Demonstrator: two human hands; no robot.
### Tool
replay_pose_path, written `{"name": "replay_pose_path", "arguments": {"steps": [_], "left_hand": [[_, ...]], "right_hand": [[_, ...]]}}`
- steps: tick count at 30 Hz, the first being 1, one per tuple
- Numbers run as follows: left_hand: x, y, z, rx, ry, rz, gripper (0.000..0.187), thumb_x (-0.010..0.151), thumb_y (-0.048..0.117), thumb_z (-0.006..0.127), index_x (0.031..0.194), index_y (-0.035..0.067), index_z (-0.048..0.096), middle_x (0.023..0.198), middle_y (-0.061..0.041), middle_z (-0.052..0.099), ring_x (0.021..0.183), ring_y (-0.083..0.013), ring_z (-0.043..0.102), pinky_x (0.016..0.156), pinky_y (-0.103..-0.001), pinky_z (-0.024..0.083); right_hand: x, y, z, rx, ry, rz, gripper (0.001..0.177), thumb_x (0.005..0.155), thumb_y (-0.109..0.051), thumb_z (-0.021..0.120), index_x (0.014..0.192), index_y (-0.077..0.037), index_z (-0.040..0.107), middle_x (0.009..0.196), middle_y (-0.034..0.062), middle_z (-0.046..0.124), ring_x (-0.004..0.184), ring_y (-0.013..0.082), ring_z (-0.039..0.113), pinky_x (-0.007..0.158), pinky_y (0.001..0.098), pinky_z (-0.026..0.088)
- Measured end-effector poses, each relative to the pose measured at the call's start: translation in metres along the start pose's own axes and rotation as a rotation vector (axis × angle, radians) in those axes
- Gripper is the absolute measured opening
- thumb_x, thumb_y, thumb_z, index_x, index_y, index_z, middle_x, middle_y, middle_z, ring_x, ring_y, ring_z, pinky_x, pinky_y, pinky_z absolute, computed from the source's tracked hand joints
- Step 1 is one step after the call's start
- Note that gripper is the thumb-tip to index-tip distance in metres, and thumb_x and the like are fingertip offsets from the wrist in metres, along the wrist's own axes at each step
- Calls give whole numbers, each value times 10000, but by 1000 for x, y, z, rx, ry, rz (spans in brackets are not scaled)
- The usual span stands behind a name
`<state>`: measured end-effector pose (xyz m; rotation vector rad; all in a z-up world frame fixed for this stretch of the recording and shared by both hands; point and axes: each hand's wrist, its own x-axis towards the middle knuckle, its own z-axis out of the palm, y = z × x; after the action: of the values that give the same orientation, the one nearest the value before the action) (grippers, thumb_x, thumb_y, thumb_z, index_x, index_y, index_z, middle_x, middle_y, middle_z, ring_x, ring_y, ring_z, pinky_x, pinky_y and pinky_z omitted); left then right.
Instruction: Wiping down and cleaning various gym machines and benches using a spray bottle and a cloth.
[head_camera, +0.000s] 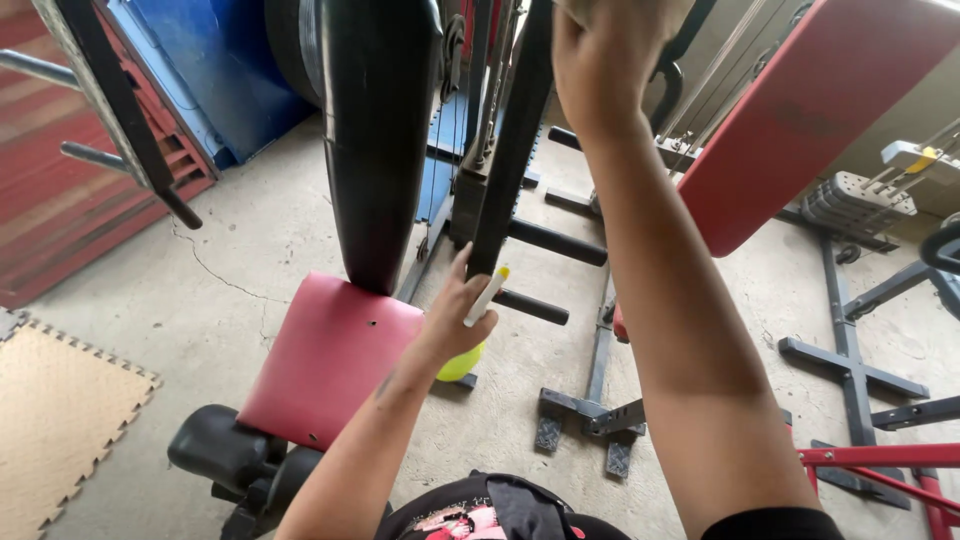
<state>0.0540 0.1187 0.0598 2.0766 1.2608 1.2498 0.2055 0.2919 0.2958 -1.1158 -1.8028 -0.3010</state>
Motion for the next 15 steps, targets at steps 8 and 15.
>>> {"name": "replay_pose_path", "arguments": {"steps": [8, 15], "left_hand": [[-8, -29, 4, 28, -168, -49, 339, 757, 106, 694, 1091, 46, 687, 1601, -277, 335, 1187, -440, 669, 1043, -416, 581], [-9, -41, 20, 27, -138, -2, 473, 712, 158, 763, 1175, 89, 693, 1574, -363, 204, 1183, -557, 577, 944, -483, 541]], "right_hand": [[-97, -24, 46, -461, -90, -321, 660, 1138, -352, 621, 1655, -52, 341, 1733, 157, 189, 1603, 337, 104, 1291, 587, 42], [-183, -5, 34, -643, -427, -589, 655, 1018, -188, 598, 1625, -154, 354, 1722, 32, 219, 1599, 210, 123, 1314, 443, 106]]}}
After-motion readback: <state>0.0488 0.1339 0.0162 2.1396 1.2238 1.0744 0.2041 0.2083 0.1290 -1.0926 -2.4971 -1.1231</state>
